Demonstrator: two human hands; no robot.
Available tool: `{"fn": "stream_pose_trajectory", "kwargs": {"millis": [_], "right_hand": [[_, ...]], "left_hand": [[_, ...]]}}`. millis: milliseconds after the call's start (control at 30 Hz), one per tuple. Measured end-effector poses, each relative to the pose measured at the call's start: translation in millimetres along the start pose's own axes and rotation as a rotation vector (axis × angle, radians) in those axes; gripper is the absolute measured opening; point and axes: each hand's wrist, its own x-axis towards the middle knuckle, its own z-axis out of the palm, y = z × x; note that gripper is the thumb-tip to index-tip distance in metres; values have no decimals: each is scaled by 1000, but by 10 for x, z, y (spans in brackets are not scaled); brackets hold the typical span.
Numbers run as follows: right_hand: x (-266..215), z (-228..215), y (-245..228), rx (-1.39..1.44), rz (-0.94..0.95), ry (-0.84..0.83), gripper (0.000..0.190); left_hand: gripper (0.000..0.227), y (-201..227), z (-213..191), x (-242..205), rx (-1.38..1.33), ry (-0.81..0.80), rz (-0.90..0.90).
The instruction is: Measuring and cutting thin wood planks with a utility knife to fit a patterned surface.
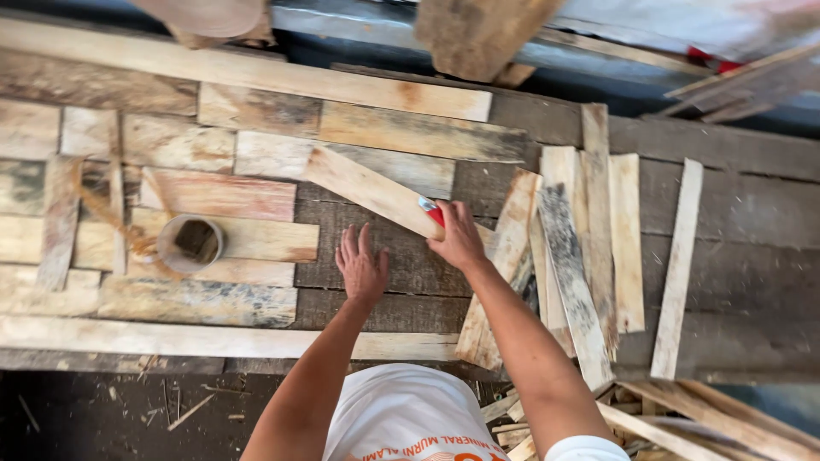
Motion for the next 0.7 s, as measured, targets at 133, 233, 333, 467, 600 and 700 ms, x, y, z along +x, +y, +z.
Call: {"fn": "stream_pose_trajectory", "kwargs": {"millis": [133, 233, 333, 467, 600, 700], "right_hand": [[-212, -125, -122, 61, 25, 94, 96], [-442, -277, -91, 138, 84, 130, 93], [-663, -470, 90, 136, 99, 232, 93], [-985, -699, 581, 120, 392, 226, 92], [-1386, -696, 1147, 88, 448, 368, 87], [-1639, -838, 1198, 189, 580, 296, 89]], "left_hand": [[62, 261, -17, -35, -51, 17, 53], [53, 426, 102, -97, -99, -28, 44], [45, 519, 360, -186, -73, -128, 53], [39, 774, 675, -403, -304, -322, 66], [40, 1049, 959, -612, -403, -499, -7], [36, 1143, 1210, -742, -365, -403, 130]]}}
